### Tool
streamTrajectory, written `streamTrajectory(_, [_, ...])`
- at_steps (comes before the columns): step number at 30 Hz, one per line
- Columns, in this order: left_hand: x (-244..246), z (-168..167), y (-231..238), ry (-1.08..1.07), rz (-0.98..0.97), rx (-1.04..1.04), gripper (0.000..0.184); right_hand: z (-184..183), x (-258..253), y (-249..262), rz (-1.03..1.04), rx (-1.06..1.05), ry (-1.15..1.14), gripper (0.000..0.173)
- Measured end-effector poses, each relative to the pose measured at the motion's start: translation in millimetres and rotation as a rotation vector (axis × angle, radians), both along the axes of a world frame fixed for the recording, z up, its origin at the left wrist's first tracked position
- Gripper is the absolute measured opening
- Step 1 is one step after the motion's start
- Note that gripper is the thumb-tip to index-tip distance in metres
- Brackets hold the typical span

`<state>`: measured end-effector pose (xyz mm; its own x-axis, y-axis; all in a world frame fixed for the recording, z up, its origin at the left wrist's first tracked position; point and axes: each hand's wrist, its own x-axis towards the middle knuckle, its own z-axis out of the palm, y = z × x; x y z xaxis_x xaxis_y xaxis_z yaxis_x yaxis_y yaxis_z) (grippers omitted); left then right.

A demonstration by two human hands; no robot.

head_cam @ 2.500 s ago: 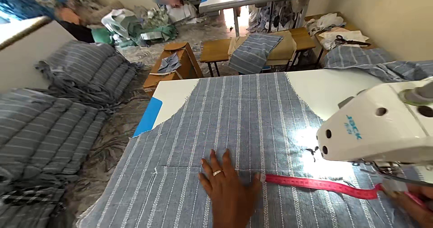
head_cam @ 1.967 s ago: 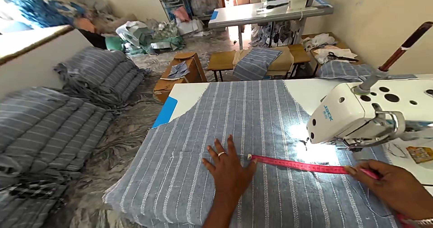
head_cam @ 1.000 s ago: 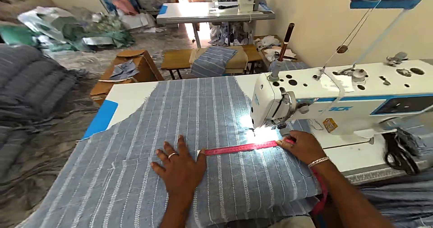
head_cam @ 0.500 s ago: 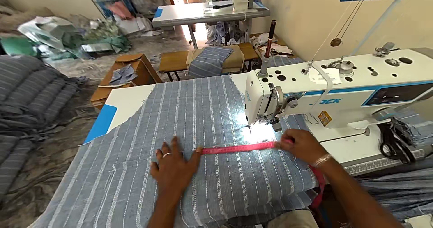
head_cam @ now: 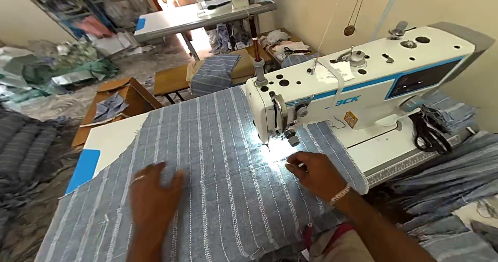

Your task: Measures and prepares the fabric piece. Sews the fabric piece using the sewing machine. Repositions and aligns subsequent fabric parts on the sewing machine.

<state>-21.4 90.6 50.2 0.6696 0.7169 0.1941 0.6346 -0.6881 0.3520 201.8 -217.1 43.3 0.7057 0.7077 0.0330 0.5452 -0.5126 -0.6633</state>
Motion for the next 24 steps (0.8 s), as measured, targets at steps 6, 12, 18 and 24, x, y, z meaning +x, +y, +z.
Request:
streamTrajectory(6, [144.9, -3.4, -111.2, 0.204, -0.615, -0.059, 0.033, -22.5, 2.3, 24.2, -0.132, -0.074, -0.058, 0.014])
streamTrajectory(12, [156.1, -43.5, -102.3, 0.015, -0.804, 0.013, 0.032, -17.9, 1.3, 20.5, -0.149, -0.117, -0.009, 0.019])
streamTrajectory(18, [153.6, -48.8, -83.1, -0.215, -0.92, -0.29, 0.028, -11.8, -8.4, 26.4, -0.093, -0.046, 0.035, 0.031])
streamTrajectory(24, [150.7, -45.5, -85.0, -0.264, -0.895, -0.266, 0.033, -10.5, -13.2, 31.4, -0.128, 0.194, 0.409, 0.02])
